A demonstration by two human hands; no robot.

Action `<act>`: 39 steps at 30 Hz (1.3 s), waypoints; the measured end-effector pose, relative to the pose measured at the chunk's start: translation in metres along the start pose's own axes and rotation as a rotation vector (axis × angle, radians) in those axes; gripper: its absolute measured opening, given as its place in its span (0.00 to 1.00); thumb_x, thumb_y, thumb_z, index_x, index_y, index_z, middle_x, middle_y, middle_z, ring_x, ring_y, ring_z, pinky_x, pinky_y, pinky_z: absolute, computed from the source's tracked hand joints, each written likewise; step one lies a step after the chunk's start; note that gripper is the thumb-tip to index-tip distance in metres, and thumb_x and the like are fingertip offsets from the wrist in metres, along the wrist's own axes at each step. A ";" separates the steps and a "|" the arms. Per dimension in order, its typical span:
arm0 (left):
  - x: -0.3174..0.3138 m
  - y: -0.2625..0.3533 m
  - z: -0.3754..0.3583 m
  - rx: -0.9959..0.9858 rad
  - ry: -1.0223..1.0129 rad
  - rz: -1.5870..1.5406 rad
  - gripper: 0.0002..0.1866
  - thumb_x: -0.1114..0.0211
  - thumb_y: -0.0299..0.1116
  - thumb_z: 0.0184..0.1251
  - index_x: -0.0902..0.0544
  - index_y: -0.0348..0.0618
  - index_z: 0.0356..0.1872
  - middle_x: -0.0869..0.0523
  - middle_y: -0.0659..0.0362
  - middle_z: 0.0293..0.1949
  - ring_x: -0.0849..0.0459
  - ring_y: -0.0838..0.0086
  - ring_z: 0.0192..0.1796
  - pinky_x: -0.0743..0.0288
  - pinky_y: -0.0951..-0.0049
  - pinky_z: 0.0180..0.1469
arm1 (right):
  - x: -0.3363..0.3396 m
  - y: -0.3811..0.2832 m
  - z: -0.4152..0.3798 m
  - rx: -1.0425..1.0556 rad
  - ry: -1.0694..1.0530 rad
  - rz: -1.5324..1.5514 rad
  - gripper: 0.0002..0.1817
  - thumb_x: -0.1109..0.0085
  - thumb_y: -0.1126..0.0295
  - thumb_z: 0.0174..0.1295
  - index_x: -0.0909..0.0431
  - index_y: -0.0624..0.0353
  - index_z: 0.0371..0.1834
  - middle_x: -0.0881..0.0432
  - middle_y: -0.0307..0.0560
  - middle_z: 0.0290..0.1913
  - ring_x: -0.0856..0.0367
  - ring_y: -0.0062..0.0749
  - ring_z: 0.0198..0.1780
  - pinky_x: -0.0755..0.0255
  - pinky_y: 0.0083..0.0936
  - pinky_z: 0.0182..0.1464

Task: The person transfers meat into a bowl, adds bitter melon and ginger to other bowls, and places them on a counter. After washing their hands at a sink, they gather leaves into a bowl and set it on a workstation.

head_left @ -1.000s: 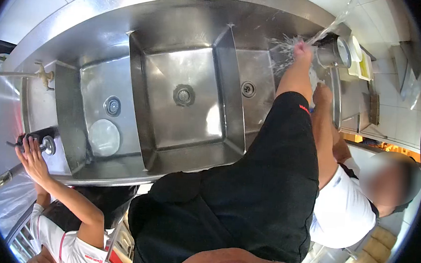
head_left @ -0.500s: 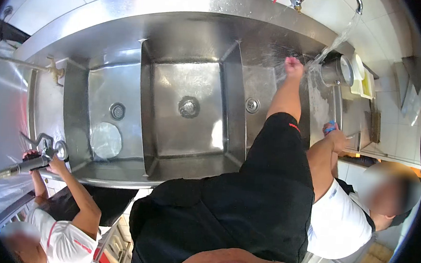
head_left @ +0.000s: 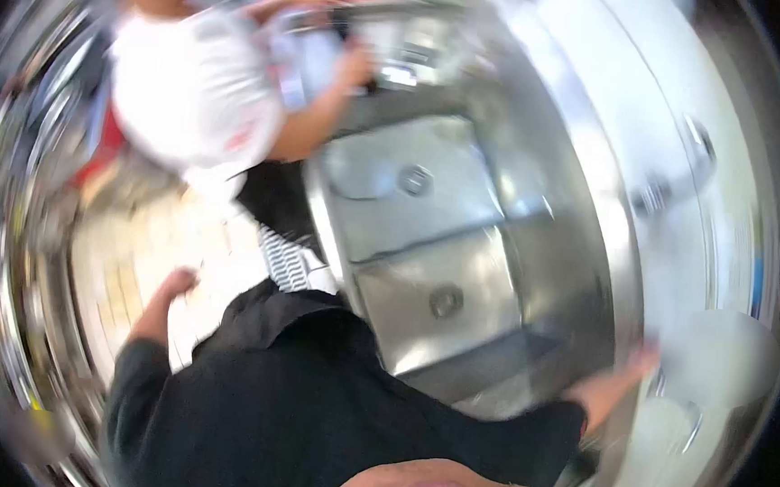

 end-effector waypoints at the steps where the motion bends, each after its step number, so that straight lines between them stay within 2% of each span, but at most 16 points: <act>1: -0.002 -0.014 0.017 -0.043 0.104 0.348 0.18 0.42 0.45 0.63 0.16 0.37 0.31 0.15 0.45 0.33 0.17 0.55 0.37 0.25 0.58 0.42 | -0.023 -0.003 -0.014 0.039 -0.050 0.074 0.31 0.57 0.50 0.69 0.42 0.58 0.69 0.39 0.51 0.69 0.41 0.47 0.68 0.46 0.41 0.70; 2: 0.003 -0.003 -0.002 -0.101 0.102 0.285 0.21 0.42 0.49 0.61 0.16 0.38 0.30 0.16 0.43 0.35 0.18 0.51 0.40 0.25 0.57 0.44 | -0.044 -0.004 -0.025 0.074 -0.102 0.149 0.33 0.57 0.49 0.69 0.45 0.59 0.71 0.44 0.52 0.73 0.46 0.50 0.72 0.50 0.42 0.73; 3: 0.001 -0.012 -0.003 -0.135 0.185 0.277 0.21 0.39 0.49 0.57 0.16 0.37 0.31 0.16 0.42 0.36 0.18 0.50 0.42 0.24 0.58 0.46 | -0.059 0.012 -0.036 -0.018 0.058 0.168 0.32 0.58 0.53 0.69 0.46 0.60 0.71 0.47 0.51 0.74 0.50 0.50 0.74 0.54 0.42 0.74; 5: -0.008 -0.055 -0.013 -0.077 0.384 -0.040 0.22 0.33 0.46 0.51 0.16 0.36 0.37 0.16 0.41 0.37 0.18 0.50 0.42 0.24 0.58 0.46 | -0.155 0.060 -0.136 -0.018 -0.090 -0.177 0.32 0.58 0.55 0.69 0.49 0.60 0.72 0.50 0.53 0.74 0.48 0.49 0.73 0.51 0.43 0.72; 6: -0.005 -0.050 -0.046 0.015 0.300 -0.277 0.22 0.33 0.44 0.51 0.17 0.37 0.42 0.15 0.42 0.38 0.17 0.52 0.42 0.24 0.60 0.47 | -0.217 0.102 -0.190 -0.063 -0.195 -0.264 0.32 0.58 0.56 0.69 0.48 0.60 0.71 0.49 0.53 0.73 0.47 0.49 0.71 0.50 0.43 0.70; 9: -0.036 -0.114 -0.079 0.145 0.263 -0.487 0.25 0.34 0.42 0.53 0.19 0.36 0.49 0.13 0.48 0.37 0.13 0.67 0.33 0.21 0.67 0.40 | -0.401 0.228 -0.411 -0.239 -0.644 -0.506 0.29 0.57 0.56 0.68 0.46 0.60 0.69 0.46 0.53 0.69 0.45 0.47 0.68 0.47 0.42 0.67; 13: -0.109 -0.245 -0.107 0.301 0.248 -0.633 0.23 0.33 0.44 0.51 0.17 0.39 0.46 0.13 0.51 0.32 0.14 0.69 0.31 0.21 0.68 0.36 | -0.582 0.331 -0.733 -0.418 -1.362 -0.718 0.27 0.56 0.57 0.68 0.43 0.60 0.65 0.42 0.53 0.65 0.41 0.45 0.63 0.44 0.40 0.62; 15: -0.155 -0.313 -0.140 0.516 0.247 -0.875 0.22 0.33 0.43 0.52 0.16 0.39 0.45 0.13 0.53 0.28 0.14 0.67 0.30 0.21 0.66 0.30 | -0.633 0.353 -0.884 -0.442 -1.683 -0.803 0.25 0.56 0.58 0.68 0.41 0.60 0.63 0.40 0.53 0.63 0.39 0.44 0.61 0.42 0.39 0.59; 20: -0.242 -0.430 -0.204 0.796 0.078 -1.019 0.21 0.38 0.45 0.62 0.17 0.36 0.45 0.13 0.47 0.40 0.14 0.62 0.29 0.20 0.60 0.28 | -0.678 0.378 -1.149 -0.385 -2.178 -1.032 0.22 0.55 0.59 0.67 0.37 0.61 0.59 0.35 0.53 0.57 0.34 0.41 0.55 0.38 0.37 0.53; 24: -0.246 -0.465 -0.241 0.904 0.313 -1.437 0.22 0.38 0.43 0.62 0.20 0.35 0.50 0.15 0.48 0.47 0.13 0.59 0.37 0.20 0.57 0.32 | -0.687 0.421 -1.221 -0.306 -2.278 -1.280 0.20 0.54 0.60 0.67 0.34 0.61 0.56 0.32 0.53 0.53 0.31 0.39 0.51 0.34 0.36 0.48; 28: -0.211 -0.510 -0.240 0.795 0.586 -1.883 0.21 0.39 0.39 0.62 0.22 0.36 0.52 0.20 0.51 0.52 0.15 0.62 0.44 0.22 0.59 0.37 | -0.692 0.468 -1.249 -0.203 -2.266 -1.592 0.17 0.54 0.61 0.67 0.31 0.61 0.52 0.28 0.53 0.48 0.27 0.37 0.46 0.31 0.34 0.43; 35: -0.149 -0.624 -0.265 0.645 0.756 -1.535 0.14 0.37 0.37 0.59 0.19 0.39 0.42 0.15 0.55 0.34 0.16 0.69 0.31 0.25 0.69 0.28 | -0.714 0.569 -1.376 0.132 -2.289 -1.818 0.15 0.53 0.63 0.66 0.26 0.61 0.46 0.21 0.53 0.41 0.20 0.33 0.38 0.25 0.31 0.34; 36: -0.152 -0.642 -0.280 0.681 0.759 -1.378 0.13 0.37 0.35 0.58 0.18 0.37 0.39 0.15 0.52 0.32 0.15 0.67 0.29 0.24 0.67 0.29 | -0.724 0.588 -1.421 0.109 -2.285 -1.725 0.14 0.52 0.63 0.66 0.25 0.61 0.46 0.20 0.53 0.40 0.19 0.33 0.37 0.24 0.31 0.33; 37: -0.166 -0.659 -0.296 0.642 0.972 -1.281 0.12 0.37 0.35 0.58 0.18 0.36 0.36 0.16 0.52 0.27 0.17 0.66 0.26 0.25 0.66 0.28 | -0.732 0.610 -1.485 -0.015 -2.299 -1.528 0.14 0.52 0.63 0.66 0.25 0.61 0.45 0.19 0.53 0.39 0.18 0.32 0.36 0.23 0.30 0.32; 38: -0.190 -0.668 -0.311 0.736 1.006 -1.381 0.11 0.37 0.36 0.57 0.18 0.36 0.33 0.17 0.52 0.25 0.19 0.67 0.23 0.26 0.66 0.26 | -0.730 0.596 -1.566 -0.430 -2.248 -1.213 0.11 0.48 0.62 0.63 0.26 0.58 0.32 0.24 0.43 0.22 0.26 0.29 0.18 0.33 0.30 0.16; 39: -0.214 -0.676 -0.327 0.829 1.051 -1.482 0.11 0.37 0.36 0.57 0.17 0.36 0.31 0.17 0.52 0.22 0.21 0.67 0.21 0.27 0.66 0.25 | -0.725 0.562 -1.645 -0.431 -2.228 -1.196 0.12 0.48 0.61 0.63 0.26 0.59 0.35 0.22 0.43 0.27 0.23 0.29 0.24 0.31 0.29 0.22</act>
Point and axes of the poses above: each hand's wrist, its own z-axis towards the middle knuckle, its own x-axis out of the back of the hand, y = z × x, the point moved 9 cm from there along z, towards the middle knuckle
